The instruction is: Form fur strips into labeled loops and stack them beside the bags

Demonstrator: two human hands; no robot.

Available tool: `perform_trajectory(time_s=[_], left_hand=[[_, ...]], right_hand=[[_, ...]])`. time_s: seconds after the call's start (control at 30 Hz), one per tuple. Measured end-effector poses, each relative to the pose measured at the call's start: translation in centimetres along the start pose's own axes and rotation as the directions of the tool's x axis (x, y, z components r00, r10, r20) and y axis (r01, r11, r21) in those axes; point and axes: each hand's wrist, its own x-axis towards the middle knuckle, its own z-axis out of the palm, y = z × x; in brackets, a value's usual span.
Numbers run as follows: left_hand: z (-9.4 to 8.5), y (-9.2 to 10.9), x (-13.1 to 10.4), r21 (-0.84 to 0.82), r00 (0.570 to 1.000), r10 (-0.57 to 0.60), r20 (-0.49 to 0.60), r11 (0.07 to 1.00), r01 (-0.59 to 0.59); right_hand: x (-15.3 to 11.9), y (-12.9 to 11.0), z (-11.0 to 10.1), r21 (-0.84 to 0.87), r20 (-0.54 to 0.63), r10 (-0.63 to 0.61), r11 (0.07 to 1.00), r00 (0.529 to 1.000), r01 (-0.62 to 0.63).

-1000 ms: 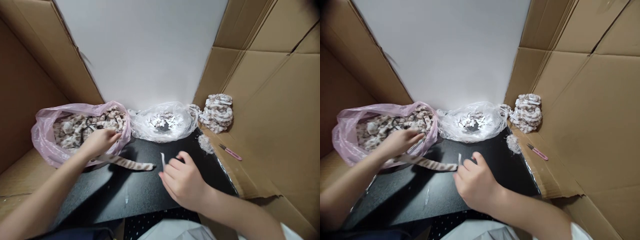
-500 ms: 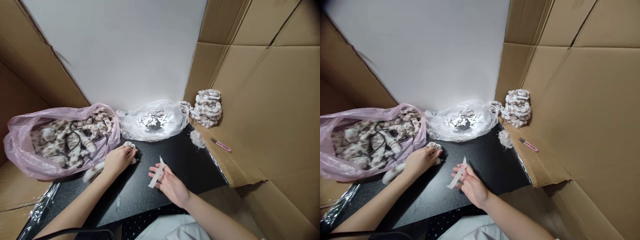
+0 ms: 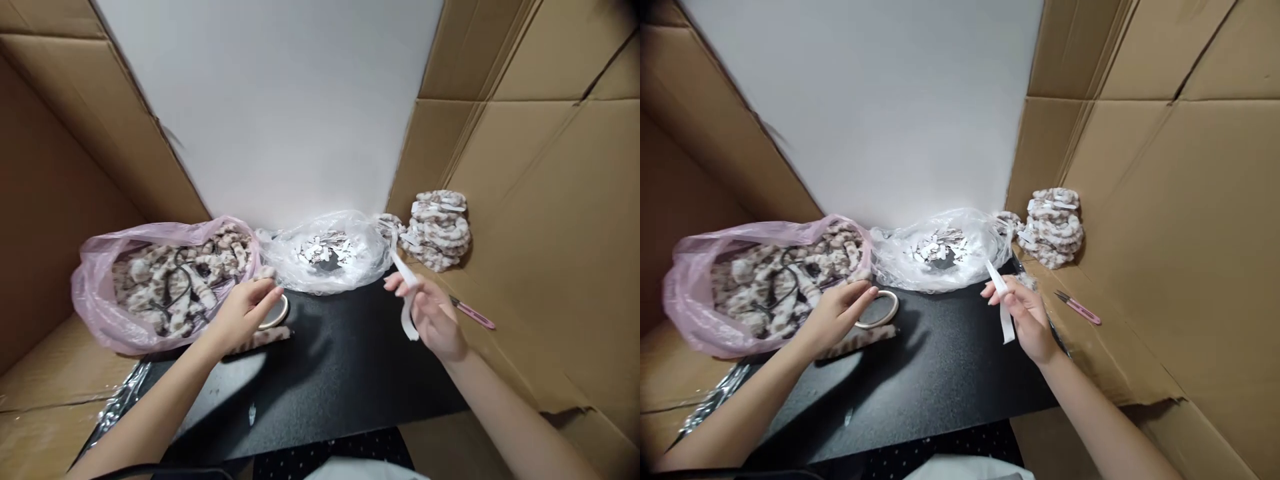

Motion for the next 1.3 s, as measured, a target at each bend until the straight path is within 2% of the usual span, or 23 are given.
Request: perform_trajectory(time_s=[0.1,0.17,0.23,0.37,0.5,0.57,0.63,0.7,0.77,0.87,1.0,1.1,1.17,1.23,1.3], left_hand=[[-1.9,2.6,0.8,-0.285,0.984,0.145,0.108,0.952,-0.109],[-2.4,4.2,1.6,-0.47,0.936,0.266,0.232,0.873,-0.131],[-2.3,5.3,2.6,-0.613,0.876,0.377,0.301,0.78,-0.125],[-1.3,5.7,4.5,-0.772,0.803,0.497,0.329,0.631,-0.075],[-0.3,5.1,5.6,-0.815,0.739,0.554,0.384,0.579,-0.01],[-0.1,4.9,5.7,-0.825,0.754,0.531,0.385,0.564,0.024],[0.1,4.8,5.7,-0.855,0.815,0.454,0.359,0.51,0.093],[0.3,4.7,5.7,-0.882,0.89,0.313,0.331,0.437,0.174],[0.6,4.4,5.7,-0.893,0.935,0.165,0.315,0.384,0.233],[1.0,4.1,5.7,-0.887,0.946,0.062,0.317,0.373,0.273],[1.3,3.9,5.8,-0.863,0.93,0.076,0.36,0.404,0.301],[1.5,3.8,5.8,-0.868,0.935,0.062,0.348,0.4,0.296],[1.6,3.7,5.9,-0.87,0.949,0.014,0.314,0.404,0.282],[1.9,3.6,6.0,-0.862,0.957,-0.038,0.287,0.425,0.276],[2.3,3.6,6.1,-0.855,0.965,-0.072,0.252,0.451,0.256]], right_hand=[[3.3,-1.4,2.4,0.07,0.136,-0.099,0.993,0.986,0.09],[5.4,-1.7,4.3,0.066,0.27,-0.142,0.989,0.952,0.129],[7.0,-1.4,5.7,0.053,0.339,-0.11,0.994,0.934,0.097],[8.2,-0.2,6.8,0.068,0.311,0.016,0.997,0.95,-0.039],[8.2,0.7,6.4,0.081,0.298,0.052,0.993,0.953,-0.08],[8.5,1.1,6.3,0.084,0.289,0.075,0.991,0.954,-0.103],[9.0,1.5,6.3,0.086,0.276,0.092,0.989,0.957,-0.119],[9.6,1.8,6.4,0.084,0.266,0.104,0.988,0.958,-0.13],[10.1,1.9,6.5,0.071,0.263,0.117,0.988,0.958,-0.14],[10.4,1.9,6.8,0.015,0.268,0.133,0.99,0.954,-0.142],[10.3,2.0,6.9,-0.102,0.262,0.136,0.988,0.955,-0.113],[10.5,1.9,6.2,-0.154,0.264,0.053,0.988,0.963,-0.012],[10.7,1.2,5.2,-0.106,0.255,-0.073,0.989,0.964,0.103],[10.8,0.2,4.2,0.011,0.191,-0.192,0.981,0.963,0.194],[10.6,-0.8,3.6,0.122,0.146,-0.241,0.967,0.959,0.224]])
